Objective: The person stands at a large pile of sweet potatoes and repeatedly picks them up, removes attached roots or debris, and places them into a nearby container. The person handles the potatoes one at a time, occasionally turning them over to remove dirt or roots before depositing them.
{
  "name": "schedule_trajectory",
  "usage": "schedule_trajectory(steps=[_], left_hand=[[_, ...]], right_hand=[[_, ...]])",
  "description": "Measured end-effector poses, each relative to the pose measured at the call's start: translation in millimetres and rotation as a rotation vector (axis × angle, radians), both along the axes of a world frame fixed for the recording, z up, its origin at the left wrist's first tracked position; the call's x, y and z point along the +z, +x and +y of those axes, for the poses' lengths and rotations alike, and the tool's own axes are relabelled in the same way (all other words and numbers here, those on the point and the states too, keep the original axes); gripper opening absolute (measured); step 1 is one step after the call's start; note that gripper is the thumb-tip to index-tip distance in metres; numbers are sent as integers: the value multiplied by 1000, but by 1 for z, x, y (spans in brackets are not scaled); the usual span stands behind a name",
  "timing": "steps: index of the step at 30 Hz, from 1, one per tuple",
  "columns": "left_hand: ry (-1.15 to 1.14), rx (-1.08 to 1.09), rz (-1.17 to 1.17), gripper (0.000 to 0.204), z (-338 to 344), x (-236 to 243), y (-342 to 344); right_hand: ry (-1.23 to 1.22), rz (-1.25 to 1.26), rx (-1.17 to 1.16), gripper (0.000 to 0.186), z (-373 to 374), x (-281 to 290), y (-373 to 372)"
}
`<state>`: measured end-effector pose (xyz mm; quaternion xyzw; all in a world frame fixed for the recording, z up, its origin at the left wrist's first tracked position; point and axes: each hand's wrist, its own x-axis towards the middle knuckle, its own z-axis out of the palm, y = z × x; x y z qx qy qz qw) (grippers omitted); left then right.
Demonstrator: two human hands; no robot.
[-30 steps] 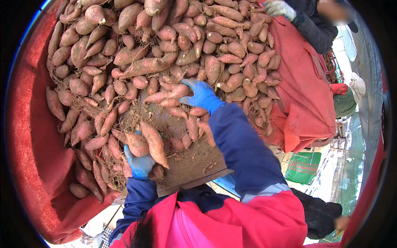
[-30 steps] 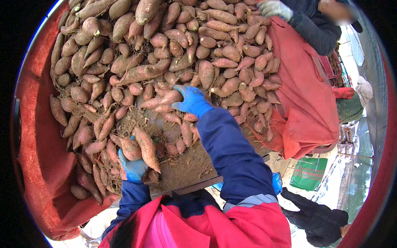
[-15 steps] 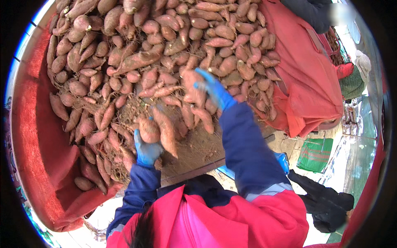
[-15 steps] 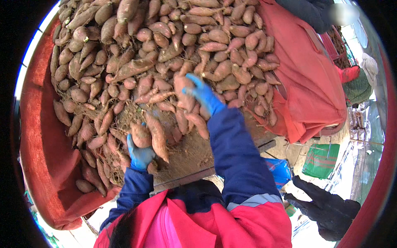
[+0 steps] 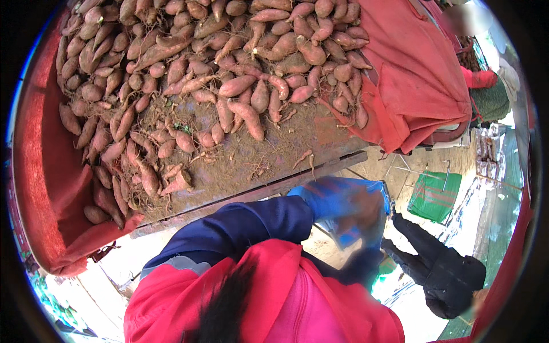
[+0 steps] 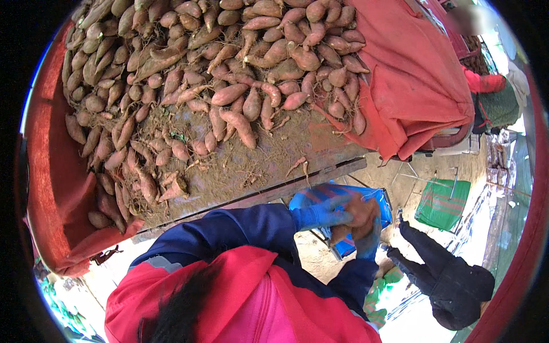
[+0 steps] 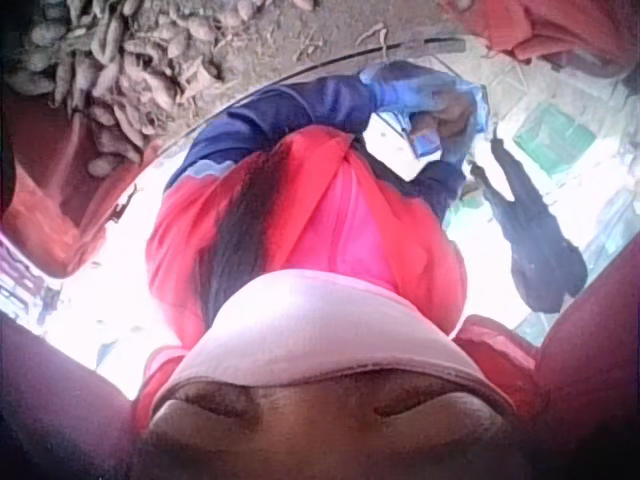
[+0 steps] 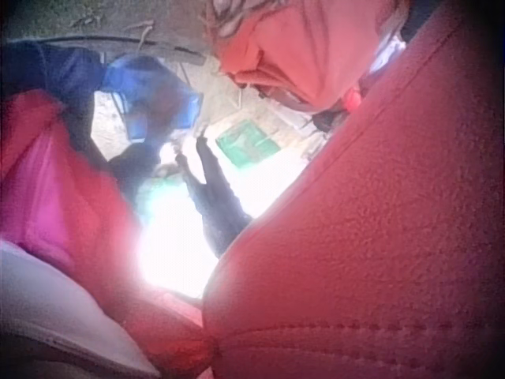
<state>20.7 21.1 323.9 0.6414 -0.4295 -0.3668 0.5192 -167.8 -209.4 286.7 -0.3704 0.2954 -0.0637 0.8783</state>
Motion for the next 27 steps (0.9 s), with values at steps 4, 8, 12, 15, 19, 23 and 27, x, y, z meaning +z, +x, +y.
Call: schedule_trajectory(steps=[4,8,12,15,19,23,27], left_hand=[[-149,-39,673,42,10,-63,-8],[-115,477,1026,45,78,-119,3],[-170,704,1129,52,172,-108,16],[-127,823,1119,54,222,-90,28],[-186,906,1184,56,276,-78,28],[-367,905,1143,62,317,-68,45],[-739,917,1261,64,317,-56,83]], right_hand=[[-1635,661,352,43,-60,-54,-42],[-1318,411,204,44,6,-64,64],[-1078,-165,584,37,141,-46,244],[-1826,-596,680,39,231,-31,368],[-2255,-366,1164,51,300,-16,460],[-1321,52,1306,55,310,-11,468],[-558,158,1195,58,308,-9,432]])
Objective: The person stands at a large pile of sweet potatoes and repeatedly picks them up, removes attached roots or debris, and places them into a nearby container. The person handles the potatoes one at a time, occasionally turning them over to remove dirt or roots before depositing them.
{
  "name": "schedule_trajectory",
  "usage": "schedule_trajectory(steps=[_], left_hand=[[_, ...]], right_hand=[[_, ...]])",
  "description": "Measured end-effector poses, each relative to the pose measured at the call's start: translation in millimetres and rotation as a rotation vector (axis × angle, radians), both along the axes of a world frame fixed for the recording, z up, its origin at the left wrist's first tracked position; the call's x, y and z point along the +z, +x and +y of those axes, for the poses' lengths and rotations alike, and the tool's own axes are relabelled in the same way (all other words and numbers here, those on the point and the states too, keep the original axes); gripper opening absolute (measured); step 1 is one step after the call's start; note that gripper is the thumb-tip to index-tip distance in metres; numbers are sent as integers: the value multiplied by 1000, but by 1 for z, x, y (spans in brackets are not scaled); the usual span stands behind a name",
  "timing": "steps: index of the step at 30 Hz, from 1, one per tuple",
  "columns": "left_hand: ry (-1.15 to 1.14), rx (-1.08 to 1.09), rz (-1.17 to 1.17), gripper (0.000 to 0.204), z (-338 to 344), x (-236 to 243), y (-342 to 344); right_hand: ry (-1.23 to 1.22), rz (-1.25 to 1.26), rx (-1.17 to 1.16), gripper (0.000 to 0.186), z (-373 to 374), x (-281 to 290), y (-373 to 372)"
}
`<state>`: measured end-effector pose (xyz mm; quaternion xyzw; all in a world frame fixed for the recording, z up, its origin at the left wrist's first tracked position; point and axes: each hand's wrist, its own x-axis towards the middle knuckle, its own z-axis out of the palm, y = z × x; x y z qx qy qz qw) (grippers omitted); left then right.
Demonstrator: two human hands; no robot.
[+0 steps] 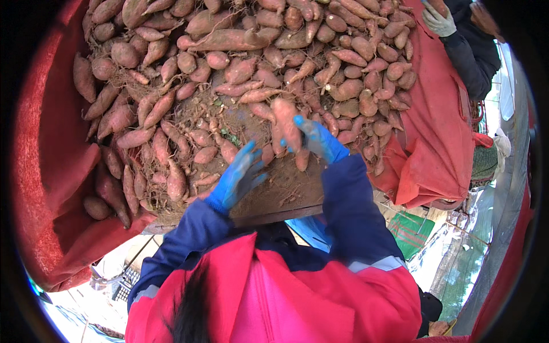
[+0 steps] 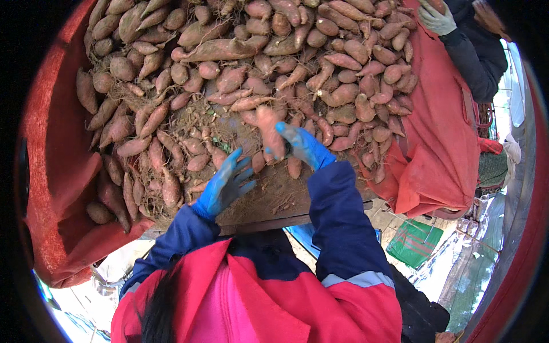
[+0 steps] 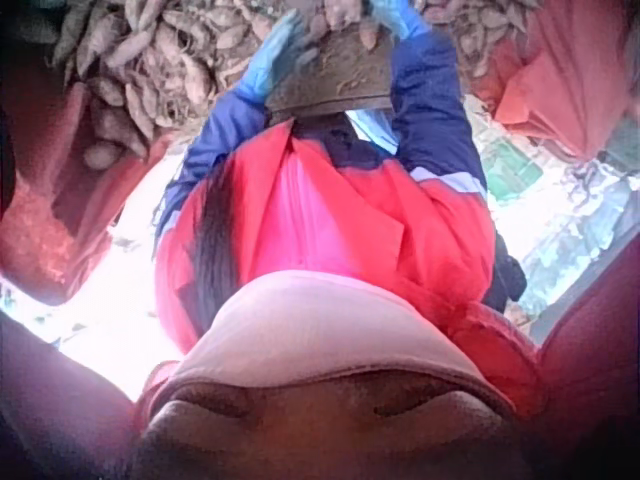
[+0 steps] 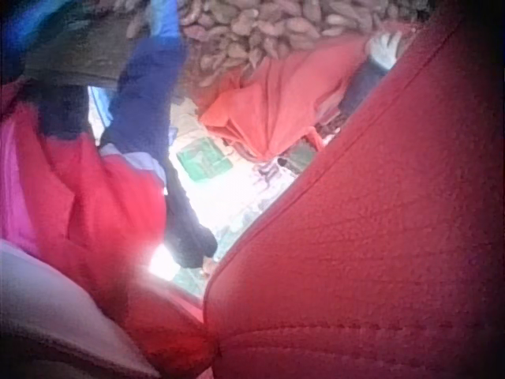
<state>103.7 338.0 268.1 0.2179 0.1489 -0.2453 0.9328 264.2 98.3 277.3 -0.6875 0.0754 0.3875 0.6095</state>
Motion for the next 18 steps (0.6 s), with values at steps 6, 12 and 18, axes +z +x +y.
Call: schedule_trajectory(steps=[6,12,18], left_hand=[[-236,43,58,49,8,-1,37],[34,61,-96,45,17,-5,25],[-145,145,-117,58,20,14,3]], right_hand=[[-1220,-606,507,76,63,-3,-23],[-1136,-334,545,83,78,-9,5],[408,-85,-86,72,25,21,-11]])
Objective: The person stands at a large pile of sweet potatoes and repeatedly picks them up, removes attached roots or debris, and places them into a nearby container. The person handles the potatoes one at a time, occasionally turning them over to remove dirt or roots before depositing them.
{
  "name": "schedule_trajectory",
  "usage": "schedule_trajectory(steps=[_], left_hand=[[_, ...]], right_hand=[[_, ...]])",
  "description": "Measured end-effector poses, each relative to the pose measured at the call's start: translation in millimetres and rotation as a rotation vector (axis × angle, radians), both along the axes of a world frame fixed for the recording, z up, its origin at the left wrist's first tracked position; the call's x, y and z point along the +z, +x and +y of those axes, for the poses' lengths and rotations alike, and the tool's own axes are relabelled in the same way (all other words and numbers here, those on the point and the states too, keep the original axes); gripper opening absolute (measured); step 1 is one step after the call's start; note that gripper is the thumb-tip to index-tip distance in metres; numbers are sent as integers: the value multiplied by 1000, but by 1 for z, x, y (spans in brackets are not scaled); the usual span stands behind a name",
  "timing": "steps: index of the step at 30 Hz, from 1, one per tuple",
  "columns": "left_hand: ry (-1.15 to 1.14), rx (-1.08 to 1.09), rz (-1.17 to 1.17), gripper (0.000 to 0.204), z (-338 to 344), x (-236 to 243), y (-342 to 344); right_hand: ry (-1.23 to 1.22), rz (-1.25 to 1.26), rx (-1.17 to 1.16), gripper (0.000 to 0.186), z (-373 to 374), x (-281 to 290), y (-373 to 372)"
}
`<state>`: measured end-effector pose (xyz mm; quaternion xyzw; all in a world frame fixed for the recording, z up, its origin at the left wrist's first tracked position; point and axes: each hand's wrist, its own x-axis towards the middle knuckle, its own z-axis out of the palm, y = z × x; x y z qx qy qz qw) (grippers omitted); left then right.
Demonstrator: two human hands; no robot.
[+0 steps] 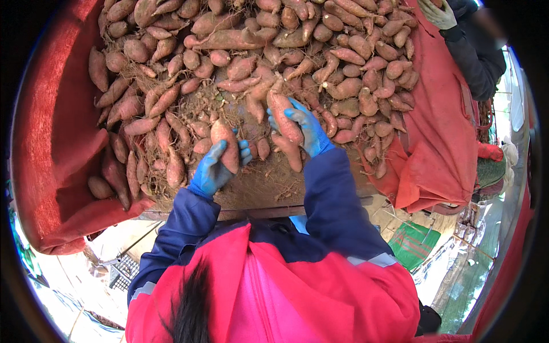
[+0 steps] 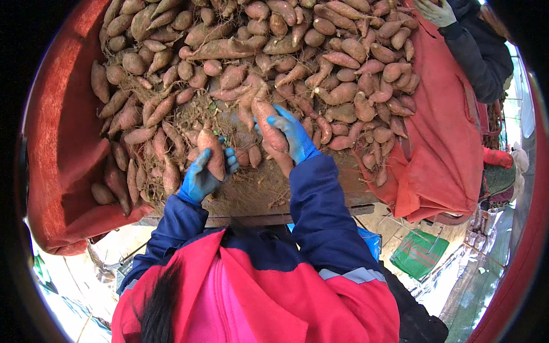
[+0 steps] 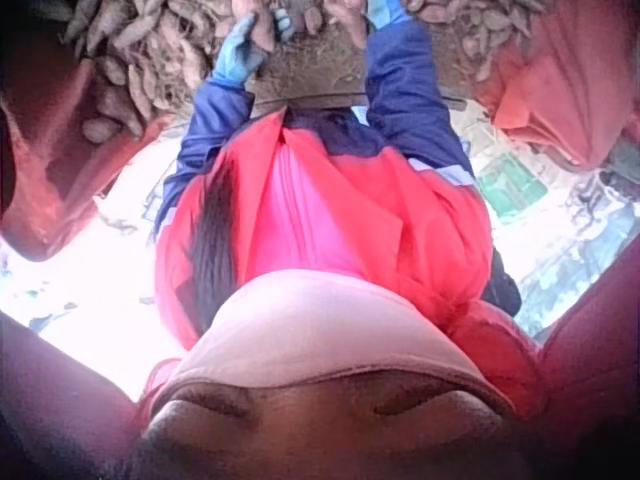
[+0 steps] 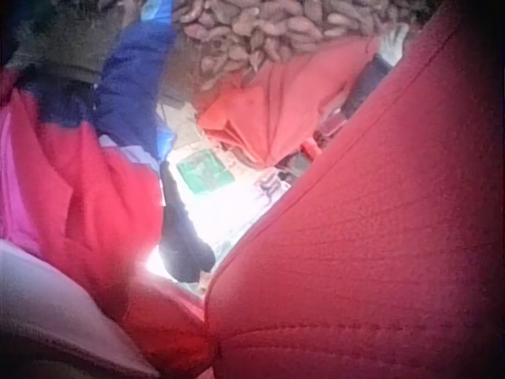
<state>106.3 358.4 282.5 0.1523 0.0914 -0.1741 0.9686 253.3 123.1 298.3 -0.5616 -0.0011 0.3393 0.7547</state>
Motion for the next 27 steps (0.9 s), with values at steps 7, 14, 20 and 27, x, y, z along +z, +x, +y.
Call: schedule_trajectory(steps=[7,14,20,27], left_hand=[[105,168,-139,74,-17,6,-1],[-348,182,-91,74,-2,-2,-18],[-227,137,-31,73,-14,-10,-31],[13,127,-232,74,13,-7,-29]], right_hand=[[-139,-198,-59,52,34,32,-69],[-13,-292,42,42,44,45,-54],[302,19,150,42,68,57,-35],[-61,-66,-73,39,87,75,-46]])
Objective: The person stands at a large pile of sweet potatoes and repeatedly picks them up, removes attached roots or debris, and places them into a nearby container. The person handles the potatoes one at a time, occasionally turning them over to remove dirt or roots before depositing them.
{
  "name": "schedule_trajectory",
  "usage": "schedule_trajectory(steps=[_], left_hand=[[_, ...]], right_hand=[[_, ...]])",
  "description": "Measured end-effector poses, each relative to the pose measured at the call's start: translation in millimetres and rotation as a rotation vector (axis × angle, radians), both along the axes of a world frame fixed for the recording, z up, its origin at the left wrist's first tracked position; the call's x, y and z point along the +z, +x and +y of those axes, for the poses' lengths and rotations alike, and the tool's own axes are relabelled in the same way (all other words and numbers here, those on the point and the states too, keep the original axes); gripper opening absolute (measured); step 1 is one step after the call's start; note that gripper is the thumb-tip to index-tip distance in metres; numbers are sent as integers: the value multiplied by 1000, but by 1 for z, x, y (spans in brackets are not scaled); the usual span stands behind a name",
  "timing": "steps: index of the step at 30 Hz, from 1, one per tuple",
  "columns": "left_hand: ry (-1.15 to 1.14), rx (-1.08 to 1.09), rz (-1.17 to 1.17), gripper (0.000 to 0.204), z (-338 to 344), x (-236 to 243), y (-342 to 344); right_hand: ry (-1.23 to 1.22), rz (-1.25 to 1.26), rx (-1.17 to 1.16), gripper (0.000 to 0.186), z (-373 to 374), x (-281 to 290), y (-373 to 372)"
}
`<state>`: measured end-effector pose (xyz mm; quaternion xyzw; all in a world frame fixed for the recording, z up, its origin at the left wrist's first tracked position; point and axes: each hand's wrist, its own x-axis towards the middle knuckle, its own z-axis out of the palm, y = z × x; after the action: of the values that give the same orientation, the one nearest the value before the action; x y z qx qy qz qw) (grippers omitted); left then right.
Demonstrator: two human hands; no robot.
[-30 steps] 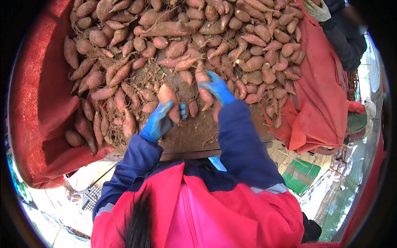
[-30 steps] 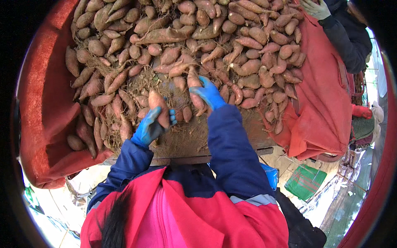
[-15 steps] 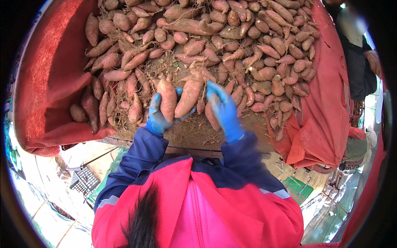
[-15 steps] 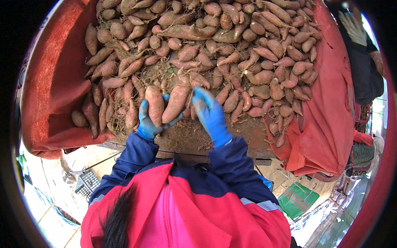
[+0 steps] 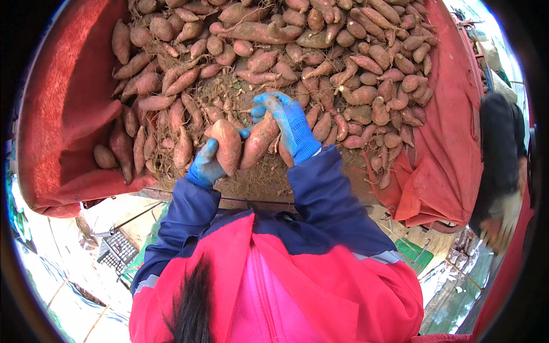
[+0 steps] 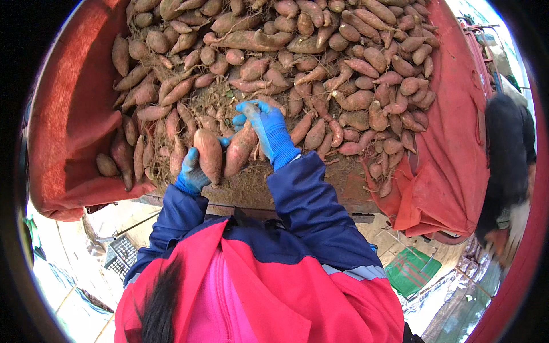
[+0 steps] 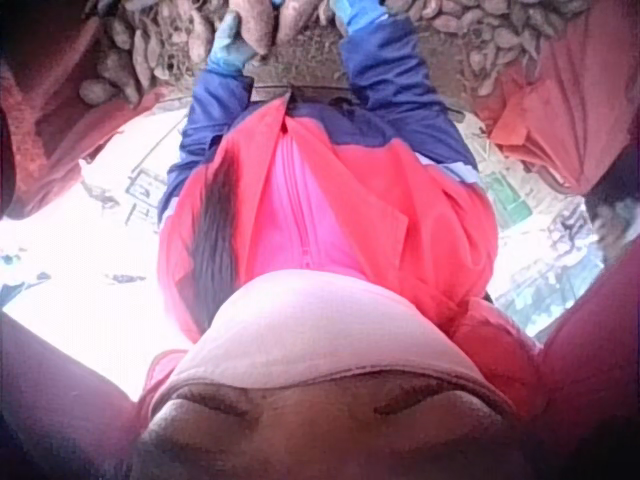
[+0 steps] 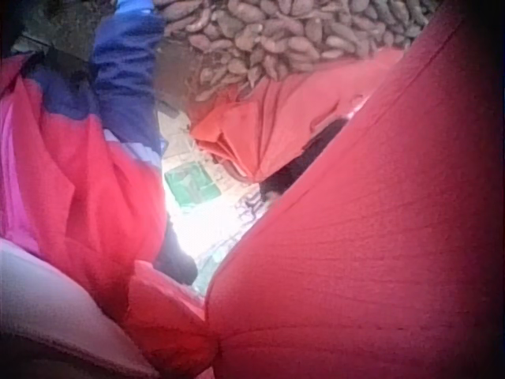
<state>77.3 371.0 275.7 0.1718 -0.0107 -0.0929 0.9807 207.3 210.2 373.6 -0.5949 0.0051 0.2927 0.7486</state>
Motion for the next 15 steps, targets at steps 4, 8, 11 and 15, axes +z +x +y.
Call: schedule_trajectory(steps=[4,8,11,15], left_hand=[[-106,-13,-41,78,-3,4,-1],[-318,25,55,79,-18,9,2],[-306,33,137,80,-23,15,4],[-254,70,237,81,-22,24,4]], right_hand=[[10,47,20,38,-3,2,2],[174,182,15,42,-6,-7,3],[231,192,39,46,-5,-16,5],[174,192,13,47,-2,-24,6]])
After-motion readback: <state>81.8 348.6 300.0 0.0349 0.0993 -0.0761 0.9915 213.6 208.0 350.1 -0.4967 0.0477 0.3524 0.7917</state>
